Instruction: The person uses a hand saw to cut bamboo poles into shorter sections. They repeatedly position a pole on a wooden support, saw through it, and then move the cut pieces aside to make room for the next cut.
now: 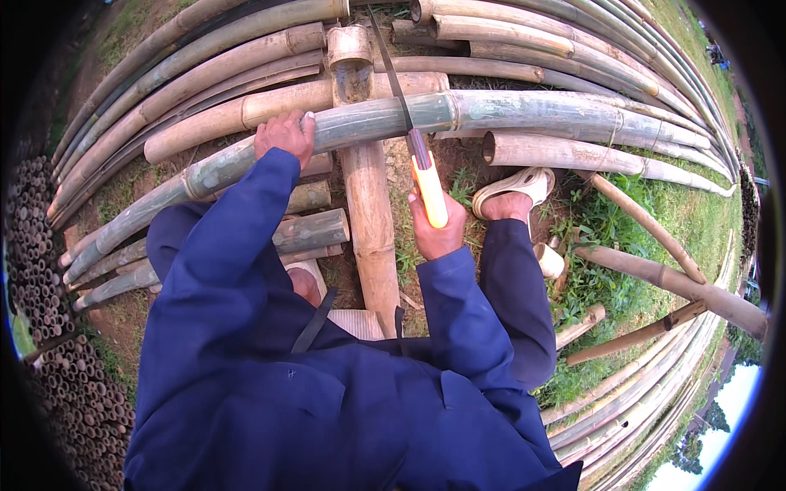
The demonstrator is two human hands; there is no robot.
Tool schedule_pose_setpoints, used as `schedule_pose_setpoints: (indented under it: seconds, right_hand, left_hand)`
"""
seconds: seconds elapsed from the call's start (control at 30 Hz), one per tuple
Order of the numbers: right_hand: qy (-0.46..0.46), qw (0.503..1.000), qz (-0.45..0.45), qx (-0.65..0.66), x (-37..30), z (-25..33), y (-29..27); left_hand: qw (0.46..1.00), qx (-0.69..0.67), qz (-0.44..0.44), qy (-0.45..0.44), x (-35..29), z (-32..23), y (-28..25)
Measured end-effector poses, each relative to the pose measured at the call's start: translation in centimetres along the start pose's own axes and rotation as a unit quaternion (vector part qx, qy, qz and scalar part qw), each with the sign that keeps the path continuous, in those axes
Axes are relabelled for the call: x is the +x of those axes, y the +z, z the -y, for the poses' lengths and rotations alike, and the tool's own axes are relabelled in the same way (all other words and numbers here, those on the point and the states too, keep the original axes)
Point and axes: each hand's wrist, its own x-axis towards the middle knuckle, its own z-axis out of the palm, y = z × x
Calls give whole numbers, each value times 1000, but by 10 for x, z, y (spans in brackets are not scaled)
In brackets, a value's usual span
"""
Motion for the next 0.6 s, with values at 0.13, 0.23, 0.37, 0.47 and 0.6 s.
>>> schedule_pose_setpoints:
  seconds: [0.13,0.23,0.37,0.47,0.6]
  right_hand:
    - [57,998,6,-10,-73,9,-27]
    - [26,998,-15,-52,-147,27,-56]
    - [22,998,-2,-58,-94,11,-37]
    - [12,1000,-9,-4,0,-1,-3]
    - [49,999,10,11,-38,7,-17]
  left_hand:
    - [999,-3,5,-34,4,2,-1]
    - [999,10,24,-34,-3,-1,-4]
    - [1000,4,13,-19,-2,5,8]
    - [999,-20,-37,14,0,0,10]
    - [1000,1,2,-17,2,1,-1]
